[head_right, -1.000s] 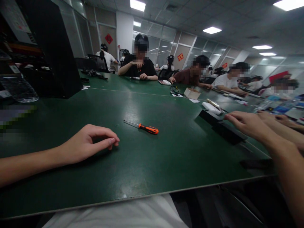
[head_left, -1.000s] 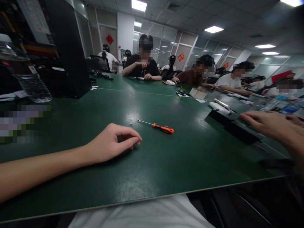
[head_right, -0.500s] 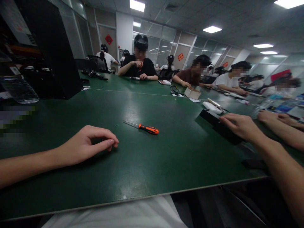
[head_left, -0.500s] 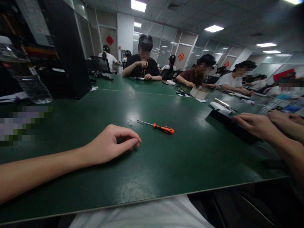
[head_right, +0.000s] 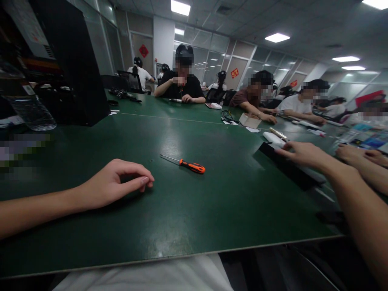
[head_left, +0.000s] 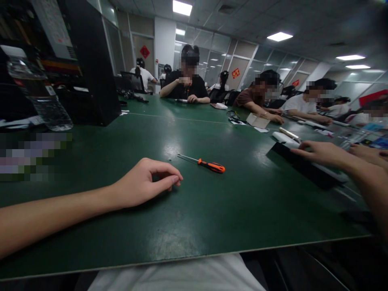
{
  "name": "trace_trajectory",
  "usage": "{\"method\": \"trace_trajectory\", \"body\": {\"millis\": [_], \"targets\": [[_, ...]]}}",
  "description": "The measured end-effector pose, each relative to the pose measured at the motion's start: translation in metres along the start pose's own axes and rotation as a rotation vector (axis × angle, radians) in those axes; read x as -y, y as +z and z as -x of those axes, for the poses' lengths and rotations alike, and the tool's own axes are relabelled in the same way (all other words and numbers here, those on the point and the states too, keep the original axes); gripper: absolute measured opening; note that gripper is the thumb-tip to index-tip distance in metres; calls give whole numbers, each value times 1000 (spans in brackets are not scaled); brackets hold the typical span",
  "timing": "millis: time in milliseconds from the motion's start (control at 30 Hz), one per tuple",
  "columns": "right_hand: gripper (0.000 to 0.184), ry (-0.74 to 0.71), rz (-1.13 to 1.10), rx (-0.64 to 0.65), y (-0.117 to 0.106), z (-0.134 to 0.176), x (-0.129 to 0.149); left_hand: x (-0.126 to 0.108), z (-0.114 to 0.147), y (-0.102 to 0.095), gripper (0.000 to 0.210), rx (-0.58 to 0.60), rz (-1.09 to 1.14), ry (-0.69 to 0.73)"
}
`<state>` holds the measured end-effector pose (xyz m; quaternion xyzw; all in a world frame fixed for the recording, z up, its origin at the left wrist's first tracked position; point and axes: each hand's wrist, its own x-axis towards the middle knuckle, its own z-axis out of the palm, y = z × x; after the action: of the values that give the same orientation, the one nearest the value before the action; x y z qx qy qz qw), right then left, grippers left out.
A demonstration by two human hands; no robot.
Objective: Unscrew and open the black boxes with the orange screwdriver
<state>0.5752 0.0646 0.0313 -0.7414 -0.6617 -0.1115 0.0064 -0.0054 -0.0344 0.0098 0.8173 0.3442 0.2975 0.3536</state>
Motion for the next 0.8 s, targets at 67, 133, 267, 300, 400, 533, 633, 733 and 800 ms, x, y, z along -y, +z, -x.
{"method": "trace_trajectory", "body": {"millis": [67,133,267,300,400,533,633,733,800], "targets": [[29,-7,1,169,-6,-17,16,0,0,0,19,0,-3,1],[25,-69,0,202,-12,-32,37,0,0,-1,20,0,-9,-1],[26,-235,7,194,-21,-47,94,0,-1,-1,20,4,-8,-3],[26,-292,2,189,-24,-48,111,0,-1,-1,19,3,-7,-2],[31,-458,-24,167,-33,-49,170,2,-1,-1,19,-5,-10,-2],[32,-629,-71,137,-39,-49,254,6,-2,-6,22,-43,-101,12],[33,-793,-178,65,-40,-41,309,13,-6,-13,24,-159,-233,48],[33,-939,-291,32,-44,-20,346,25,-11,-21,32,-308,-303,62],[36,-1039,-344,50,-50,-2,357,32,-14,-24,41,-376,-303,35]]}}
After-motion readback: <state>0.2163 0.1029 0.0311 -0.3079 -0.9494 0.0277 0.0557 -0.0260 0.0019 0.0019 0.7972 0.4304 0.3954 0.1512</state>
